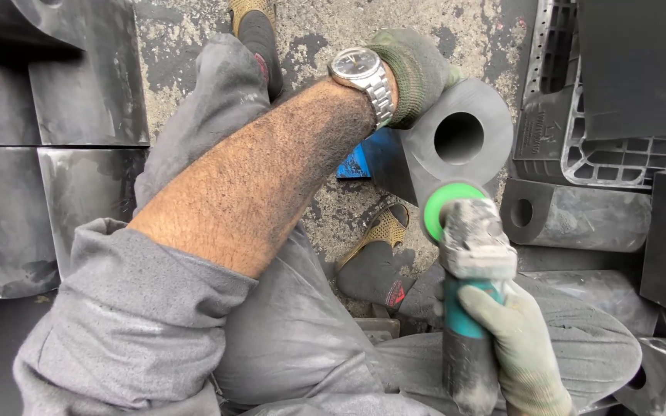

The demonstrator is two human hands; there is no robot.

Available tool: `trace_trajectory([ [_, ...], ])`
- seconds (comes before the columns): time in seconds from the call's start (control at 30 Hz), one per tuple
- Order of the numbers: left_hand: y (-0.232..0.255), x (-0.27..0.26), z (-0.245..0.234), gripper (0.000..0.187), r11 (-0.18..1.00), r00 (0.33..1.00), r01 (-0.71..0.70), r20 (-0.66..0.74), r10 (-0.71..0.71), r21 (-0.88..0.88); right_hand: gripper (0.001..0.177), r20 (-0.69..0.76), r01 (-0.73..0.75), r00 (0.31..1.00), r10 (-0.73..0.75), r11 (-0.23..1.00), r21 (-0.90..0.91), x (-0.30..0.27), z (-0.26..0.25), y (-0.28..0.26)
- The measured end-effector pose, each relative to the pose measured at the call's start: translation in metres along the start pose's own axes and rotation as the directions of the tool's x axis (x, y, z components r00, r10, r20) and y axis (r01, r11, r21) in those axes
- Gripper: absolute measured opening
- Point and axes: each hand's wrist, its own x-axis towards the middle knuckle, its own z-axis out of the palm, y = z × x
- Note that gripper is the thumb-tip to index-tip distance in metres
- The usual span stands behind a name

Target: Using an angle grinder to smooth and shape black rubber blocks while sitting on the floor.

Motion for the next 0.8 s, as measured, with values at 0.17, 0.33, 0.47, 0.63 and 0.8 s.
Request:
trace_trajectory([
  [0.17,0.0,-0.006,-0.004,0.043,0.999,1.0,-0.004,-0.017,0.003,-0.049,0.035,-0.002,0.05,0.999,-0.05,0.999,0.005,0.005,-0.002,0.0],
  [0.33,-0.007,0.006,0.012,0.043,0.999,1.0,-0.018,-0.023,0.017,-0.05,0.034,0.037,0.047,0.998,-0.045,0.998,-0.05,0.022,0.022,-0.028],
  [0.47,-0.003,0.004,0.006,0.044,0.999,0.999,-0.035,-0.031,0.035,0.002,0.036,0.012,0.037,0.999,-0.037,0.999,-0.024,0.01,0.006,-0.018],
  [0.63,-0.001,-0.005,-0.005,0.036,0.999,0.994,0.025,0.101,-0.028,0.036,0.04,-0.05,0.001,0.999,0.0,1.0,0.02,-0.001,-0.002,-0.012],
  [0.8,-0.004,-0.001,-0.01,0.04,0.998,0.993,0.017,0.112,-0.024,0.066,0.036,0.055,0.06,0.997,-0.058,0.998,-0.028,0.026,0.011,-0.021],
])
